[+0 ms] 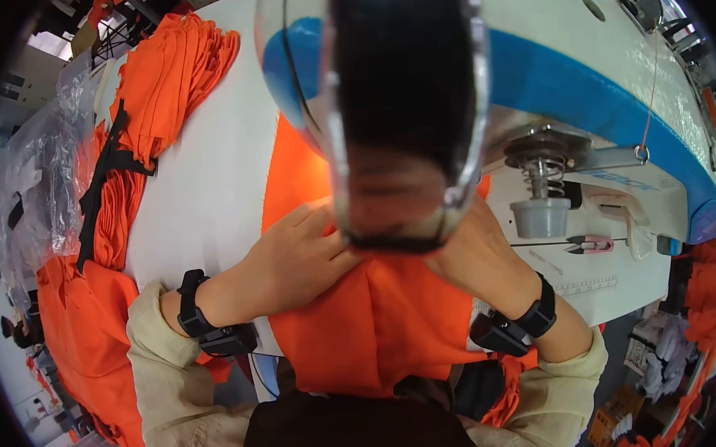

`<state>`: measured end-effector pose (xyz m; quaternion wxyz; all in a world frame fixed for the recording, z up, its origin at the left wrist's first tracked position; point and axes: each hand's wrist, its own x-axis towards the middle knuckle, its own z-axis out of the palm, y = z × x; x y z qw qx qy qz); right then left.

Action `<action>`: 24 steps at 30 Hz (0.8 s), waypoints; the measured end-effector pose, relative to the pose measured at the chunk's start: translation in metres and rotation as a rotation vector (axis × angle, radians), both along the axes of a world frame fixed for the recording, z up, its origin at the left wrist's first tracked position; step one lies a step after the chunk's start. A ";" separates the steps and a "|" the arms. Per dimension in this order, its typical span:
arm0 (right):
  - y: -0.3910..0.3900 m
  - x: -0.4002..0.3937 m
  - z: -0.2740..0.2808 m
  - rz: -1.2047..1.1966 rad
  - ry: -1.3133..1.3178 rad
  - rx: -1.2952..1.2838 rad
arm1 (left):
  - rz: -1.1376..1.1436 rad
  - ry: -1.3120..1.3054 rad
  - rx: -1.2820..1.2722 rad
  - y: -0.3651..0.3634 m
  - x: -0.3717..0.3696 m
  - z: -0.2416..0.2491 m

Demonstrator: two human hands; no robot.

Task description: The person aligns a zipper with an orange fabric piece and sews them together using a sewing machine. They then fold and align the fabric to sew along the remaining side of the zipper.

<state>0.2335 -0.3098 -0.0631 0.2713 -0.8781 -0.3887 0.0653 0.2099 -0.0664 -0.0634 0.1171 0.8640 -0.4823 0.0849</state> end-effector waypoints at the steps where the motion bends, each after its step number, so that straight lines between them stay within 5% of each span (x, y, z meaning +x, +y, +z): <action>1: -0.001 -0.002 -0.003 -0.004 -0.040 -0.024 | -0.004 -0.002 0.002 0.000 -0.001 0.001; 9: 0.001 -0.010 -0.015 -0.064 -0.142 -0.104 | 0.050 0.191 -0.098 0.003 0.001 0.002; 16: 0.022 -0.026 0.004 -0.061 -0.606 -0.280 | 0.081 0.048 -0.039 0.002 0.005 0.007; 19: 0.021 -0.025 -0.003 -0.073 -0.585 -0.261 | 0.057 0.070 -0.058 0.001 0.008 0.007; 21: 0.013 -0.022 -0.009 -0.272 -0.100 -0.012 | 0.092 0.097 -0.045 -0.001 0.008 0.006; 24: 0.005 -0.015 -0.013 -0.322 -0.033 0.068 | 0.087 0.043 -0.011 0.000 0.006 0.005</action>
